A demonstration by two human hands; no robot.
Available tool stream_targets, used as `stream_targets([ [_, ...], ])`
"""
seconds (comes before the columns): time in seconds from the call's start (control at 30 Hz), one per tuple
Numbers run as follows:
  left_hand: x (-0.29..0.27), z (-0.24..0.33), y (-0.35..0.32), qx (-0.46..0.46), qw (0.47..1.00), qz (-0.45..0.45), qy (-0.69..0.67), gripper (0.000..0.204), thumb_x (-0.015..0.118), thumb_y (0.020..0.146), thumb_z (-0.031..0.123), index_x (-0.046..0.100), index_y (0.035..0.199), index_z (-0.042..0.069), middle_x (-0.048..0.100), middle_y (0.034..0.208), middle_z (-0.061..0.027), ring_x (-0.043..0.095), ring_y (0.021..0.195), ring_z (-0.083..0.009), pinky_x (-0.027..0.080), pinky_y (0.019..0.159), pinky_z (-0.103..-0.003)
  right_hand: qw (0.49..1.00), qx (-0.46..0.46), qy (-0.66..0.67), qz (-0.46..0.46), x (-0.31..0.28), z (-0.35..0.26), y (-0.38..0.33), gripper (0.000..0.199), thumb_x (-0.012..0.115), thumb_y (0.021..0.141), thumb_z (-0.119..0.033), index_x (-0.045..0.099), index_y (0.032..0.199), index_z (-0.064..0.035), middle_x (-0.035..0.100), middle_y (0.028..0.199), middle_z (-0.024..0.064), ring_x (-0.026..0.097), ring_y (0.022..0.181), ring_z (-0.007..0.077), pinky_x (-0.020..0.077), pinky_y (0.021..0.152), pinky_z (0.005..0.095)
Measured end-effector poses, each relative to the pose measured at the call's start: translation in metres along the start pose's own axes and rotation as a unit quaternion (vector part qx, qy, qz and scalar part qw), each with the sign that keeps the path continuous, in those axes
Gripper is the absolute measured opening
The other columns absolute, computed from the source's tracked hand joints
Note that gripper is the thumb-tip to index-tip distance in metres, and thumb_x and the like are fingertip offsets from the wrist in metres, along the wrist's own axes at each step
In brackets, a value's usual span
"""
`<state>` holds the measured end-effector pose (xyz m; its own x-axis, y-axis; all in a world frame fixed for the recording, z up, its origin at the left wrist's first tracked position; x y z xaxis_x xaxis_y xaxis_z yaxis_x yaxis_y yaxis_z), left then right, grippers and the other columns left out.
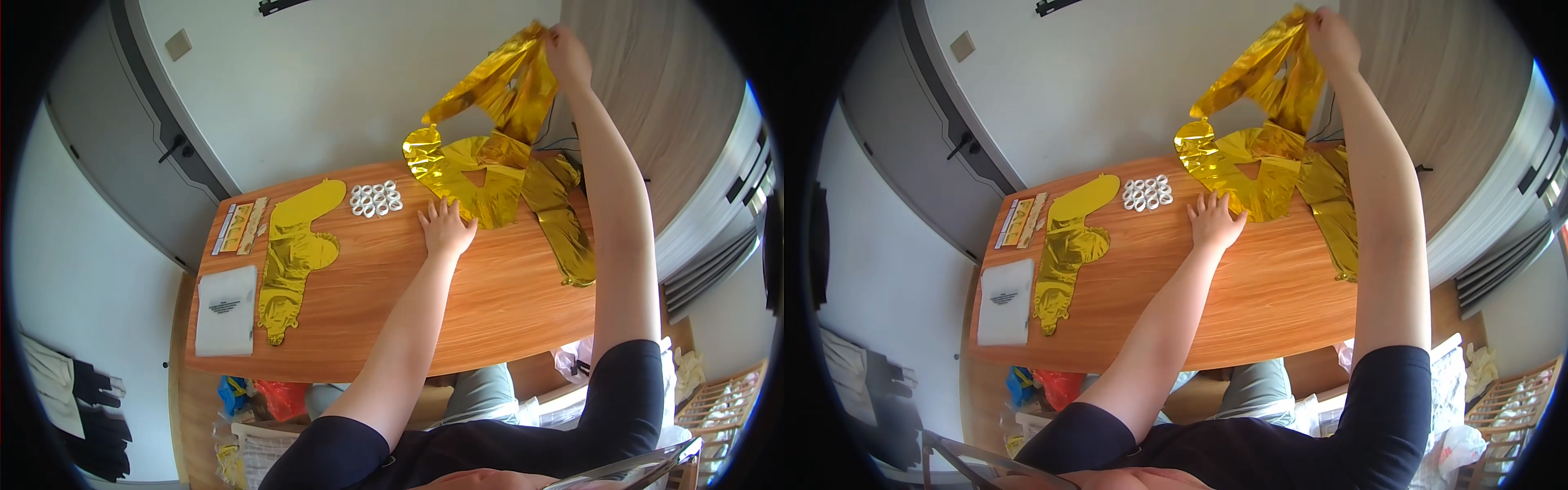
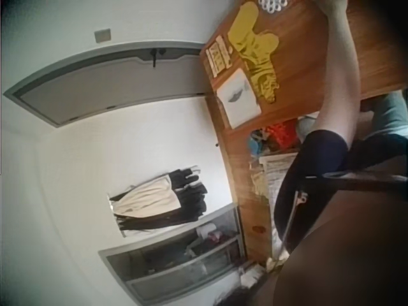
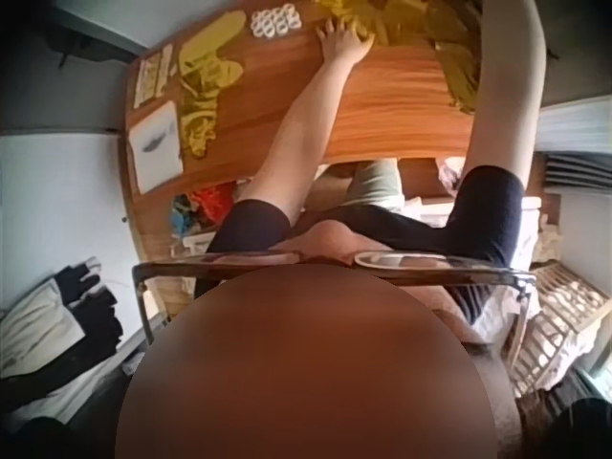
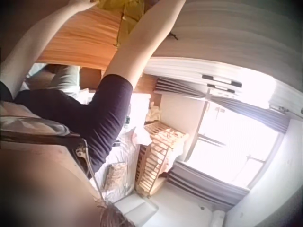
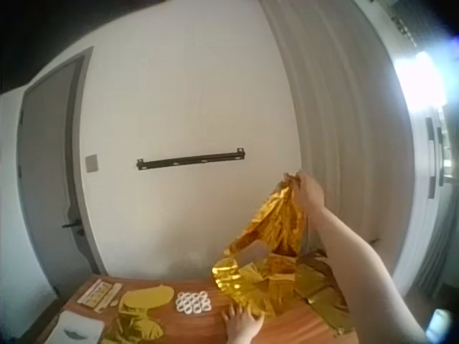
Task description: Folding gold-colored foil balloons into a rectangular shape on a desk.
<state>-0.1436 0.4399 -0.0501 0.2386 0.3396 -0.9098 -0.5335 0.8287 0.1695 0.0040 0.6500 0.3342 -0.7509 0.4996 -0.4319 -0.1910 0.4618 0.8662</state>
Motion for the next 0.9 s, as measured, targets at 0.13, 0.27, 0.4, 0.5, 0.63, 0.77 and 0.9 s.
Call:
stream_targets([
  [0.13,0.0,0.006,-0.002,0.01,1.0,0.001,-0.007,0.072,0.053,0.098,0.055,0.044,0.154,0.01,0.034,0.165,-0.0138,0.022,0.155,-0.038,0.011,0.126,-0.062,0.996,0.022,-0.028,0.077,-0.035,0.024,0.014,0.034,0.05,0.106,-0.039,0.065,0.118,-0.011,0.073,0.114,0.0154,0.068,0.103,0.0394,0.0545,0.084,0.0493],
  [0.27,-0.001,0.011,-0.001,0.01,1.0,-0.012,-0.002,0.073,0.053,0.098,0.055,0.042,0.155,0.01,0.034,0.165,-0.0137,0.022,0.156,-0.0375,0.011,0.126,-0.062,0.981,0.041,-0.06,0.178,-0.09,0.047,0.032,0.036,0.049,0.106,-0.042,0.066,0.119,-0.0131,0.073,0.113,0.0144,0.068,0.103,0.0401,0.0543,0.084,0.0514],
  [0.4,0.0,0.001,-0.002,0.0,1.0,-0.015,0.009,0.075,0.052,0.099,0.058,0.041,0.156,0.011,0.034,0.166,-0.0128,0.021,0.156,-0.0366,0.012,0.126,-0.061,0.974,0.077,-0.129,0.169,-0.136,0.044,0.054,0.032,0.053,0.104,-0.034,0.063,0.124,-0.0111,0.072,0.115,0.017,0.068,0.105,0.0382,0.0539,0.088,0.0494],
  [0.5,0.003,0.007,0.001,0.003,1.0,-0.016,0.013,0.076,0.051,0.099,0.06,0.04,0.157,0.012,0.032,0.166,-0.0121,0.021,0.156,-0.0355,0.011,0.127,-0.06,0.97,0.092,-0.126,0.187,-0.178,0.052,0.069,0.033,0.052,0.105,-0.031,0.062,0.127,-0.0081,0.07,0.12,0.02,0.067,0.111,0.0381,0.0522,0.095,0.0495],
  [0.63,0.007,0.011,0.003,0.002,0.999,-0.027,0.019,0.08,0.052,0.097,0.063,0.038,0.158,0.013,0.031,0.167,-0.0118,0.022,0.156,-0.0349,0.012,0.126,-0.061,0.969,-0.058,-0.104,0.218,-0.225,0.022,0.068,0.027,0.055,0.104,-0.024,0.061,0.121,-0.0046,0.071,0.116,0.0195,0.067,0.104,0.0385,0.0539,0.089,0.0471],
  [0.77,0.002,0.003,0.001,-0.004,1.0,-0.027,0.009,0.083,0.054,0.096,0.065,0.037,0.157,0.013,0.033,0.166,-0.0124,0.023,0.156,-0.0352,0.013,0.126,-0.061,0.985,-0.146,-0.076,-0.054,-0.237,-0.082,-0.024,0.022,0.061,0.101,-0.025,0.064,0.115,-0.0077,0.073,0.104,0.0141,0.07,0.094,0.035,0.0556,0.079,0.0442],
  [0.9,-0.003,-0.001,0.0,0.003,0.999,0.005,-0.042,0.081,0.057,0.096,0.061,0.037,0.157,0.012,0.035,0.164,-0.0149,0.025,0.155,-0.0343,0.013,0.126,-0.061,0.878,-0.448,-0.142,-0.095,-0.258,-0.125,-0.159,0.013,0.074,0.086,-0.016,0.07,0.098,-0.0139,0.058,0.066,0.005,0.054,0.055,0.0265,0.0455,0.055,0.0414],
])
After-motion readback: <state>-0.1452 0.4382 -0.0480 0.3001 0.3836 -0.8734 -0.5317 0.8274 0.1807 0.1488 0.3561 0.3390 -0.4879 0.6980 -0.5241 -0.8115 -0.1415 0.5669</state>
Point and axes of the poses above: each hand's wrist, its own y-axis towards the middle knuckle, its own x-axis out of the palm, z = x × y, the point moved 9 cm from there along y, towards the middle knuckle
